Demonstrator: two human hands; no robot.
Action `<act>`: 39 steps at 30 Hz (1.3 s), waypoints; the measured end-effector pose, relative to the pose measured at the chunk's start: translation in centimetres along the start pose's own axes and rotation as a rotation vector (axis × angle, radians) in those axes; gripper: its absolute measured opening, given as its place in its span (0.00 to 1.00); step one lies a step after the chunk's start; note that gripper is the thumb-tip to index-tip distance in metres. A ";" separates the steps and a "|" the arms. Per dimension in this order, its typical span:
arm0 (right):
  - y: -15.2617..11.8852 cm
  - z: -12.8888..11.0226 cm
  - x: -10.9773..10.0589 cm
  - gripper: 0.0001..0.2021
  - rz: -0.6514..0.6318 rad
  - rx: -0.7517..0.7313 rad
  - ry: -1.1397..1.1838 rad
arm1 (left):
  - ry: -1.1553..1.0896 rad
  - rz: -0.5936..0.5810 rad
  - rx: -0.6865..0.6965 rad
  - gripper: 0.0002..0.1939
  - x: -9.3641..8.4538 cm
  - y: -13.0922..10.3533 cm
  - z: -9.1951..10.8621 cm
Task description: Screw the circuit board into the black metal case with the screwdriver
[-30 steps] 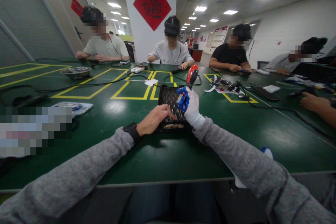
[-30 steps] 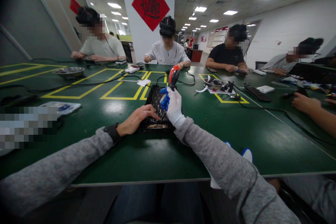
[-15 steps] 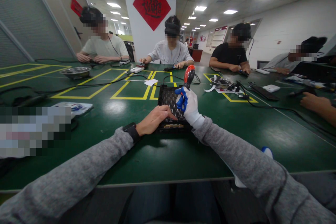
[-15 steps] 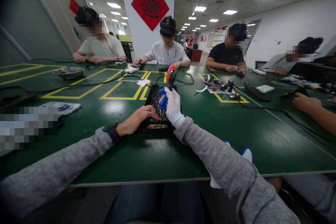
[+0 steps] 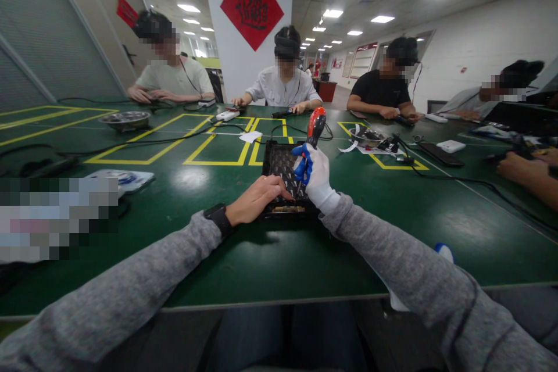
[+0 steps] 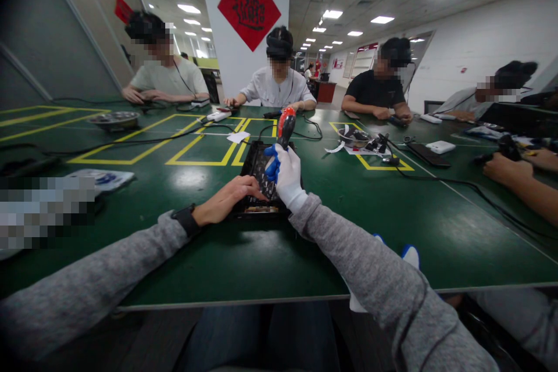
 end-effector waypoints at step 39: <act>0.2 2.0 -0.4 0.21 -0.260 0.353 0.097 | -0.169 0.110 -0.211 0.16 0.7 2.5 -3.3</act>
Point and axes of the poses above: each hand's wrist, its own y-axis towards the middle knuckle, its own x-axis out of the palm, z = x × y, the point moved 10 cm from there along y, towards the middle knuckle, and after that the axes turned 13 degrees about x, right-handed, at the moved point
